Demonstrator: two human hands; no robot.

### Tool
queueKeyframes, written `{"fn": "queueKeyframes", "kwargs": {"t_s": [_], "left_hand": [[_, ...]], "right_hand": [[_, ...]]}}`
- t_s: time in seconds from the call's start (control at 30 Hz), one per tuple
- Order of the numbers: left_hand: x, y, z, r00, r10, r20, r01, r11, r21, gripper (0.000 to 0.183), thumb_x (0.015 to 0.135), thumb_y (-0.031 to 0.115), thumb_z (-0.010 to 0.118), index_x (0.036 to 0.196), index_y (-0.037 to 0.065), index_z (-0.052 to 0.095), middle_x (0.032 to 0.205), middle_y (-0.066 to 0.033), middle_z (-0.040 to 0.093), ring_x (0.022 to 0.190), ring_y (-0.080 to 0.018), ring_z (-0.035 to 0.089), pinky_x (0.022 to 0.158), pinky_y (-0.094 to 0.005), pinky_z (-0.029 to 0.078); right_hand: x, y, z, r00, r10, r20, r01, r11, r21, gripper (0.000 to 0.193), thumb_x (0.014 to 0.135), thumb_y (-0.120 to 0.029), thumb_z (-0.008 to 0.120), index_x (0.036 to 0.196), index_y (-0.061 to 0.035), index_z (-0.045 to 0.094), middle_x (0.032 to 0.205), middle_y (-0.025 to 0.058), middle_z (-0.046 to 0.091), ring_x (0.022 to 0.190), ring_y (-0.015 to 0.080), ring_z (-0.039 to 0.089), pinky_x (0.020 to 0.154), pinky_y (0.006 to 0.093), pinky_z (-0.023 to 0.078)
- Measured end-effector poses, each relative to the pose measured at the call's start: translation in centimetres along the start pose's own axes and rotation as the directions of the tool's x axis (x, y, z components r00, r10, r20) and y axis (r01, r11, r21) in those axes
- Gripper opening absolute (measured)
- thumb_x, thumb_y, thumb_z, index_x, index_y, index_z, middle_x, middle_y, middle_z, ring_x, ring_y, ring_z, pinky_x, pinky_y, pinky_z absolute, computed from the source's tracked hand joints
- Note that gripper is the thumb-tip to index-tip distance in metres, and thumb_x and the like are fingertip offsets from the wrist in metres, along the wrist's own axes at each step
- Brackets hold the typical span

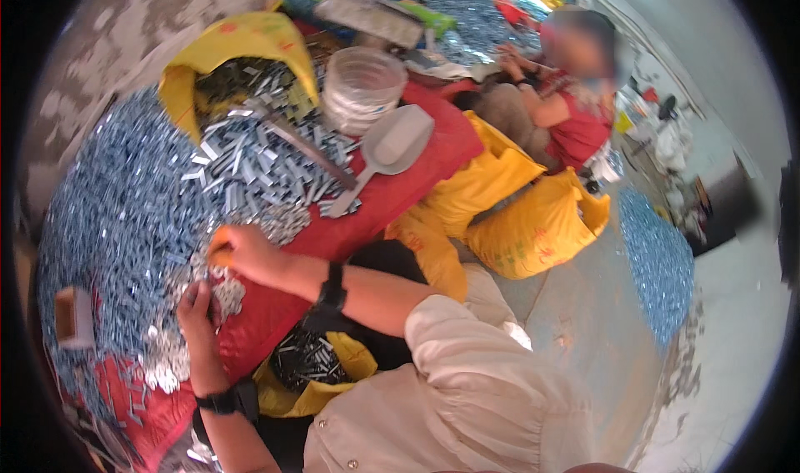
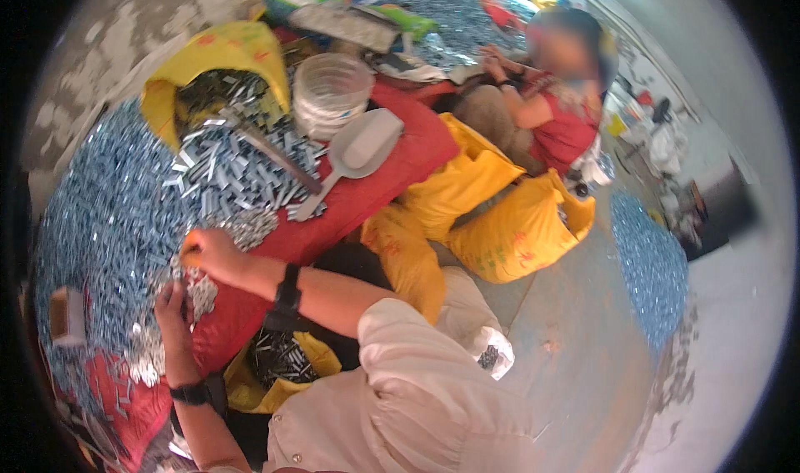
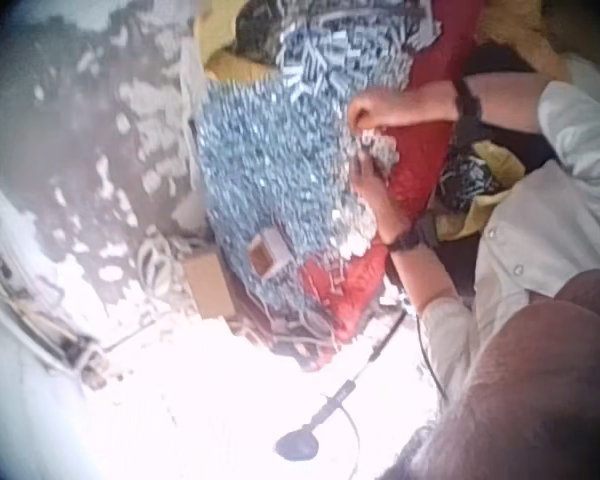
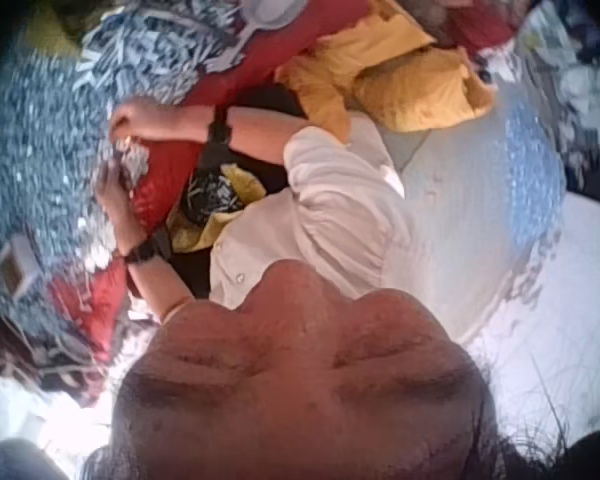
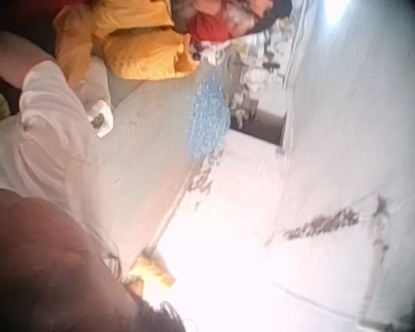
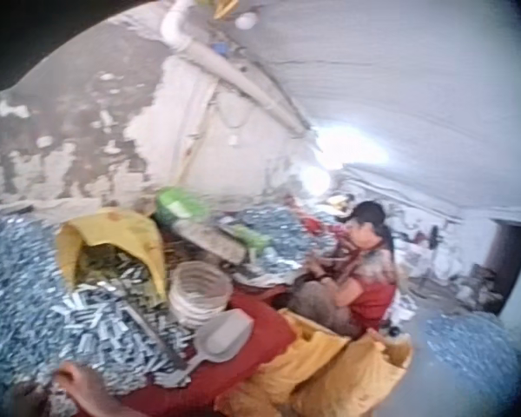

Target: Sorting and assembling screws and washers on a work surface.

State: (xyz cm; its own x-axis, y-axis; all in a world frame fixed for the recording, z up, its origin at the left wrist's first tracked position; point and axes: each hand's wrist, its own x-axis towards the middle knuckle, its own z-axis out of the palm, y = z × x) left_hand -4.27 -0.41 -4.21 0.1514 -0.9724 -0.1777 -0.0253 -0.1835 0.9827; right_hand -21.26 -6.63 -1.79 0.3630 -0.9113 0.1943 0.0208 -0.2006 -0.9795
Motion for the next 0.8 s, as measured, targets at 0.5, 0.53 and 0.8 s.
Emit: {"fn": "queueKeyframes", "kwargs": {"t_s": [0.5, 0.53, 0.8], "left_hand": [[0.8, -0.7, -0.3, 0.989, 0.057, 0.134, -0.040, 0.991, -0.127, 0.021, 0.090, 0.023, 0.051, 0.090, 0.003, 0.057, 0.053, 0.0021, 0.045, 0.037, -0.0040, 0.033, 0.035, -0.0177, 0.025], [0.7, -0.4, -0.2, 0.989, 0.060, 0.133, -0.044, 0.992, -0.118, 0.022, 0.090, 0.024, 0.052, 0.090, 0.003, 0.057, 0.053, 0.0023, 0.045, 0.037, -0.0038, 0.033, 0.035, -0.0177, 0.025], [0.1, 0.3, -0.2, 0.989, 0.058, 0.135, -0.045, 0.994, -0.096, 0.020, 0.090, 0.023, 0.051, 0.089, 0.003, 0.057, 0.052, 0.0015, 0.045, 0.037, -0.0035, 0.032, 0.035, -0.0174, 0.023]], "right_hand": [[-0.5, -0.6, -0.1, 0.897, -0.436, 0.077, 0.435, 0.836, -0.334, 0.016, 0.063, -0.002, 0.067, 0.077, -0.0084, 0.068, 0.078, 0.0059, 0.061, 0.072, 0.0235, 0.060, 0.063, 0.0326, 0.047], [-0.4, -0.5, 0.0, 0.897, -0.434, 0.078, 0.434, 0.838, -0.332, 0.016, 0.063, -0.002, 0.067, 0.077, -0.0084, 0.068, 0.078, 0.0059, 0.061, 0.072, 0.0235, 0.060, 0.063, 0.0326, 0.047], [-0.5, -1.4, -0.1, 0.884, -0.464, 0.053, 0.459, 0.840, -0.290, 0.017, 0.063, 0.002, 0.064, 0.078, -0.0062, 0.067, 0.077, 0.0071, 0.060, 0.069, 0.0225, 0.060, 0.061, 0.0313, 0.047]]}}
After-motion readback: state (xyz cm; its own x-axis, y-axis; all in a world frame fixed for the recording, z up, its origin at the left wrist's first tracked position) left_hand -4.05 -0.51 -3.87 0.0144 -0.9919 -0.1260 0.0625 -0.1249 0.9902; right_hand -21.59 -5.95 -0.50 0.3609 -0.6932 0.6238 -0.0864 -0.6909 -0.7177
